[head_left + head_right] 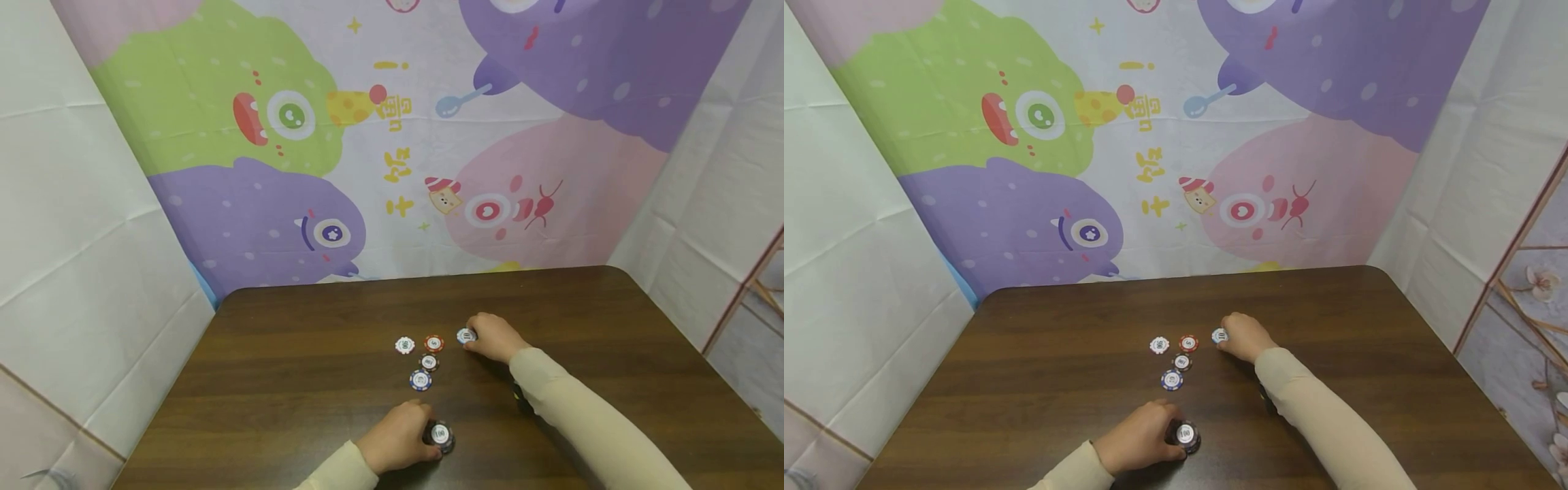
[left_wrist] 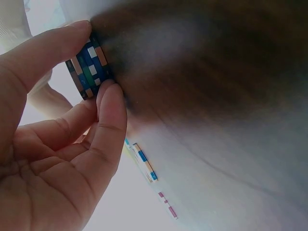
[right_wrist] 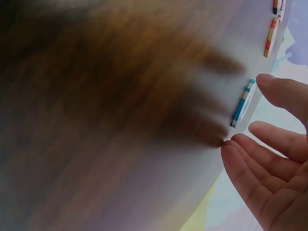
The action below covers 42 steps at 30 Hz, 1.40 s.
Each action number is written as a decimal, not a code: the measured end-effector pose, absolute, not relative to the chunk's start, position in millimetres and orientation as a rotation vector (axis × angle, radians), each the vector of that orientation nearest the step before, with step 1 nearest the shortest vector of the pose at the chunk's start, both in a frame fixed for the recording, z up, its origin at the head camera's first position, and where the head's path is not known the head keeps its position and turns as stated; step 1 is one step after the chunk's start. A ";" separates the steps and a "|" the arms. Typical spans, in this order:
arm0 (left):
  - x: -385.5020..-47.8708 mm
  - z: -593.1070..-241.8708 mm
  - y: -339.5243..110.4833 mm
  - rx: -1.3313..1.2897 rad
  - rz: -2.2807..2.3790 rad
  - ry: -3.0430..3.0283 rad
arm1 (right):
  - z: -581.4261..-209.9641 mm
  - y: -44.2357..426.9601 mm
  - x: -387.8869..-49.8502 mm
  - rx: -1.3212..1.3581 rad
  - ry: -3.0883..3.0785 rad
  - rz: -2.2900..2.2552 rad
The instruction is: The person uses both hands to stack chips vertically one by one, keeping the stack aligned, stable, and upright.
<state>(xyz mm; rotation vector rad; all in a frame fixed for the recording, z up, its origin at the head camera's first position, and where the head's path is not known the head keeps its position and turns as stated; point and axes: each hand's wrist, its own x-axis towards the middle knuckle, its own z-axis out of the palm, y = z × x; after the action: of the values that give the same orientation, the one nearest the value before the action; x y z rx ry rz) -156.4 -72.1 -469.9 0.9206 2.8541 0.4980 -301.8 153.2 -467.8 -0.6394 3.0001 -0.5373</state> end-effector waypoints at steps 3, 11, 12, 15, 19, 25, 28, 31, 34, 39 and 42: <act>-156.5 -470.0 -72.0 0.919 0.506 2.851 | -467.6 152.4 -302.6 -0.635 3.000 -0.519; -156.4 -469.5 -71.8 0.927 0.508 2.857 | -468.8 150.5 -305.3 -0.604 3.007 -0.471; -156.4 -469.3 -71.8 0.927 0.507 2.859 | -468.6 150.2 -305.4 -0.603 3.009 -0.468; -156.2 -469.3 -71.9 0.923 0.507 2.859 | -469.1 149.8 -305.9 -0.599 3.010 -0.472; -155.8 -469.3 -72.0 0.914 0.507 2.856 | -470.6 150.0 -307.3 -0.596 3.013 -0.474; -156.2 -469.7 -71.8 0.906 0.514 2.852 | -470.8 149.0 -308.8 -0.603 3.011 -0.458; -156.7 -470.4 -71.5 0.906 0.513 2.852 | -469.8 148.0 -307.9 -0.611 3.013 -0.446; -156.9 -471.0 -71.3 0.910 0.505 2.856 | -469.5 147.4 -307.6 -0.628 3.015 -0.442; -156.9 -471.0 -71.4 0.916 0.498 2.860 | -468.5 146.4 -307.2 -0.631 3.012 -0.460; -156.5 -470.5 -71.6 0.920 0.496 2.861 | -468.3 144.9 -307.6 -0.626 3.007 -0.462; -156.4 -470.5 -71.6 0.912 0.498 2.857 | -468.7 145.0 -307.8 -0.621 3.003 -0.459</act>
<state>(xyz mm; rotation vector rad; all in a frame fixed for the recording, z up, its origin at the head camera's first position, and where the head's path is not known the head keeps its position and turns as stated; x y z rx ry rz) -156.4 -71.6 -470.5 0.9117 2.8568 0.4980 -307.8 145.0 -468.7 -0.6214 3.0026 -0.4587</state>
